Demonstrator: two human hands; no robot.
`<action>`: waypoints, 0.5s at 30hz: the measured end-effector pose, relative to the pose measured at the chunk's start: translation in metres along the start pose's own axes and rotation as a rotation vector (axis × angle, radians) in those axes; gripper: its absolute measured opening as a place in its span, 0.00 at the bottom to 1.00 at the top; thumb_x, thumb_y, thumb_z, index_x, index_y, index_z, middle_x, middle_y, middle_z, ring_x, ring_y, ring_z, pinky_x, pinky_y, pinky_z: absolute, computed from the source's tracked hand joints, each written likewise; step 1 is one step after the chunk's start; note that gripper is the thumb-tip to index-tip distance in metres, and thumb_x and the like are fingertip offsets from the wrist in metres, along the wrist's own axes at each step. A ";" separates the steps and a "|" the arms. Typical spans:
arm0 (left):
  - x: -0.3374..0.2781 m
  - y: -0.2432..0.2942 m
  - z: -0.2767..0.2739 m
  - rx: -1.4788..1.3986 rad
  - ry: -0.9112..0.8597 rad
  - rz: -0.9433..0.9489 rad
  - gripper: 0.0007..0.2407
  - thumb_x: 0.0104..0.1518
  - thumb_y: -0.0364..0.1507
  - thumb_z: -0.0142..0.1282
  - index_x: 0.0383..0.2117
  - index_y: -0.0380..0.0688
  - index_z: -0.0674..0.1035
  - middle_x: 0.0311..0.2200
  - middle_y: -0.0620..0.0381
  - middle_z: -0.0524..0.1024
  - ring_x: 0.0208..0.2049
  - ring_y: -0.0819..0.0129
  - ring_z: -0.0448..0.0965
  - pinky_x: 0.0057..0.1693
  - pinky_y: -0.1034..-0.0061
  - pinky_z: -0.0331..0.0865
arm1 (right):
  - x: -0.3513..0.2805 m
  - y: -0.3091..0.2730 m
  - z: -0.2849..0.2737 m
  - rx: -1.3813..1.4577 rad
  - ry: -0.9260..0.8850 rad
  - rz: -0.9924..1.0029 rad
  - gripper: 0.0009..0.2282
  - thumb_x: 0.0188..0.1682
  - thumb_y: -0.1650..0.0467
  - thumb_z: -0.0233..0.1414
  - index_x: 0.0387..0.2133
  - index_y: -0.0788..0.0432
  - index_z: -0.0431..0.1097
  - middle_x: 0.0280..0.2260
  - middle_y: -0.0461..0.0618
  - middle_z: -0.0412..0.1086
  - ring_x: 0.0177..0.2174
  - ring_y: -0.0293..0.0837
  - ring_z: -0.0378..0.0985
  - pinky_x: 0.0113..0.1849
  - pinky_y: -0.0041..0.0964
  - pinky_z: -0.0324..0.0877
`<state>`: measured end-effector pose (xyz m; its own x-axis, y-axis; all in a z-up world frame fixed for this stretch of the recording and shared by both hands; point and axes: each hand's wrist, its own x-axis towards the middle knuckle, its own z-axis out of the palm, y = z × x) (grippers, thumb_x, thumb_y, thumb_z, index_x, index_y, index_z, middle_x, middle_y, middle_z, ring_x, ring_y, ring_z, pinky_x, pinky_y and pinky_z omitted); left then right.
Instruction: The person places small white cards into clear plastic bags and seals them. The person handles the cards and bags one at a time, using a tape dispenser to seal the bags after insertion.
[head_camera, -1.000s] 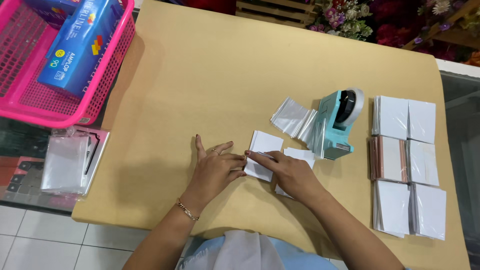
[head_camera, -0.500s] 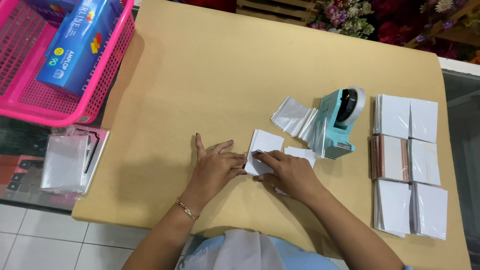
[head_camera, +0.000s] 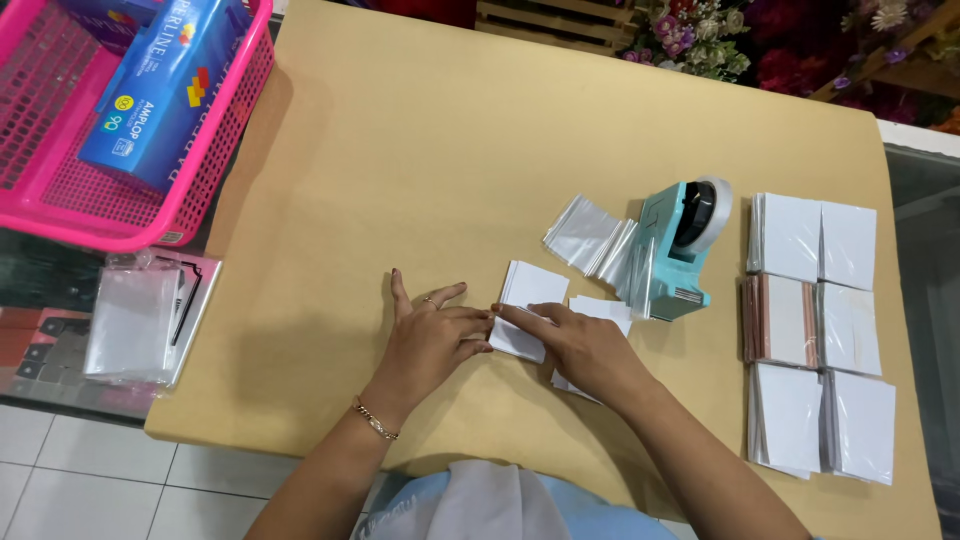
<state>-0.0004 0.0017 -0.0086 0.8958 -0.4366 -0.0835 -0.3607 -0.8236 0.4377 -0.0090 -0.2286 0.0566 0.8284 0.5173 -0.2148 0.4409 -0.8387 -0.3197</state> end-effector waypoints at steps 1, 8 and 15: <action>0.000 0.002 -0.002 0.000 0.000 0.000 0.11 0.56 0.44 0.59 0.44 0.68 0.83 0.48 0.75 0.81 0.66 0.66 0.66 0.63 0.16 0.25 | 0.001 0.006 0.007 0.000 -0.001 0.000 0.28 0.54 0.76 0.40 0.66 0.32 0.52 0.50 0.58 0.72 0.43 0.65 0.81 0.40 0.58 0.78; 0.000 0.005 -0.005 -0.003 0.007 -0.001 0.10 0.56 0.42 0.60 0.43 0.67 0.83 0.47 0.76 0.82 0.65 0.66 0.66 0.64 0.17 0.25 | 0.006 0.022 0.032 -0.119 0.063 -0.052 0.13 0.54 0.63 0.48 0.52 0.41 0.65 0.50 0.51 0.72 0.39 0.55 0.84 0.34 0.48 0.80; 0.001 0.003 -0.003 0.002 0.016 0.002 0.10 0.55 0.42 0.60 0.42 0.69 0.83 0.47 0.78 0.81 0.65 0.67 0.66 0.64 0.17 0.25 | 0.010 0.017 0.033 -0.147 0.022 -0.021 0.17 0.50 0.58 0.56 0.50 0.44 0.65 0.50 0.50 0.72 0.40 0.55 0.83 0.35 0.50 0.80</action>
<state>-0.0001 0.0001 -0.0046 0.8993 -0.4321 -0.0679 -0.3627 -0.8234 0.4364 -0.0046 -0.2327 0.0188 0.8249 0.5329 -0.1886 0.5029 -0.8442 -0.1853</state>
